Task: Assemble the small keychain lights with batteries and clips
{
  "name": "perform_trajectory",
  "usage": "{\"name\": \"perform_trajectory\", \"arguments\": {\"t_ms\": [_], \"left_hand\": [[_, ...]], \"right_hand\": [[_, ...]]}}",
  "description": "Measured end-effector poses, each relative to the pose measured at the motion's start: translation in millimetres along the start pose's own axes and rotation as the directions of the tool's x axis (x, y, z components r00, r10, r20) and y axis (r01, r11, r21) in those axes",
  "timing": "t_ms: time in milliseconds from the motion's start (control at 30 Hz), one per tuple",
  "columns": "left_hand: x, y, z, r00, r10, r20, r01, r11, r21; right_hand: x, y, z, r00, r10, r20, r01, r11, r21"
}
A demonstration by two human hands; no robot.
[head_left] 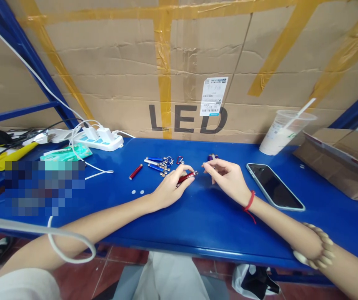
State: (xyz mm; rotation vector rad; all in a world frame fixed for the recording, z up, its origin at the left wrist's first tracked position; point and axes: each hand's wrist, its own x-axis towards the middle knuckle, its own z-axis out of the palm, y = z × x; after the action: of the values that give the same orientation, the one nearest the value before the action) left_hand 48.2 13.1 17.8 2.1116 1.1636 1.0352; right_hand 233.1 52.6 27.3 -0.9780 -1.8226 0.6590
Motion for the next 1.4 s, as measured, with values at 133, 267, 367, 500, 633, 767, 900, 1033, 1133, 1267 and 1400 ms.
{"name": "perform_trajectory", "arguments": {"t_ms": [133, 267, 367, 500, 633, 767, 900, 1033, 1133, 1267, 1400], "left_hand": [[2.3, -1.0, -0.1, 0.998, -0.047, -0.045, 0.045, 0.998, -0.034], [7.7, -5.6, -7.7, 0.971, -0.101, -0.216, 0.087, 0.994, -0.071], [12.2, -11.8, -16.0, 0.932, -0.131, -0.338, 0.108, 0.99, -0.088], [15.1, -19.8, -21.1, 0.906, -0.189, -0.38, 0.18, 0.982, -0.059], [14.9, -20.8, -17.8, 0.912, -0.214, -0.349, 0.221, 0.975, -0.02], [14.3, -16.2, -12.8, 0.956, -0.174, -0.237, 0.188, 0.982, 0.036], [13.7, -13.7, -10.6, 0.974, -0.128, -0.187, 0.139, 0.989, 0.047], [13.5, -15.7, -9.9, 0.971, -0.144, -0.19, 0.15, 0.989, 0.016], [13.7, -18.5, -9.4, 0.974, -0.134, -0.184, 0.145, 0.988, 0.045], [13.6, -20.6, -8.9, 0.986, -0.086, -0.14, 0.103, 0.988, 0.118], [13.3, -19.8, -9.3, 0.99, -0.069, -0.122, 0.086, 0.987, 0.137]], "right_hand": [[3.0, 3.7, -2.8, 1.0, -0.018, -0.018, 0.015, 0.992, -0.127], [6.1, 11.7, -5.3, 0.999, -0.048, 0.013, 0.05, 0.953, -0.299], [7.0, 18.7, -5.4, 0.995, -0.08, 0.058, 0.096, 0.922, -0.375], [4.8, 19.9, -3.2, 0.977, -0.15, 0.149, 0.196, 0.91, -0.365], [-3.0, 6.4, 2.9, 0.902, -0.286, 0.325, 0.382, 0.877, -0.29], [-12.5, -6.1, 12.6, 0.743, -0.323, 0.587, 0.534, 0.814, -0.228], [-12.7, -4.7, 15.6, 0.708, -0.307, 0.636, 0.557, 0.797, -0.235], [-5.4, 1.5, 11.4, 0.773, -0.277, 0.571, 0.5, 0.819, -0.281], [-2.5, 3.0, 10.0, 0.823, -0.227, 0.521, 0.433, 0.844, -0.316], [-2.0, 2.8, 10.4, 0.828, -0.22, 0.515, 0.443, 0.821, -0.361], [-2.0, 4.8, 9.5, 0.841, -0.239, 0.486, 0.432, 0.838, -0.335]]}}
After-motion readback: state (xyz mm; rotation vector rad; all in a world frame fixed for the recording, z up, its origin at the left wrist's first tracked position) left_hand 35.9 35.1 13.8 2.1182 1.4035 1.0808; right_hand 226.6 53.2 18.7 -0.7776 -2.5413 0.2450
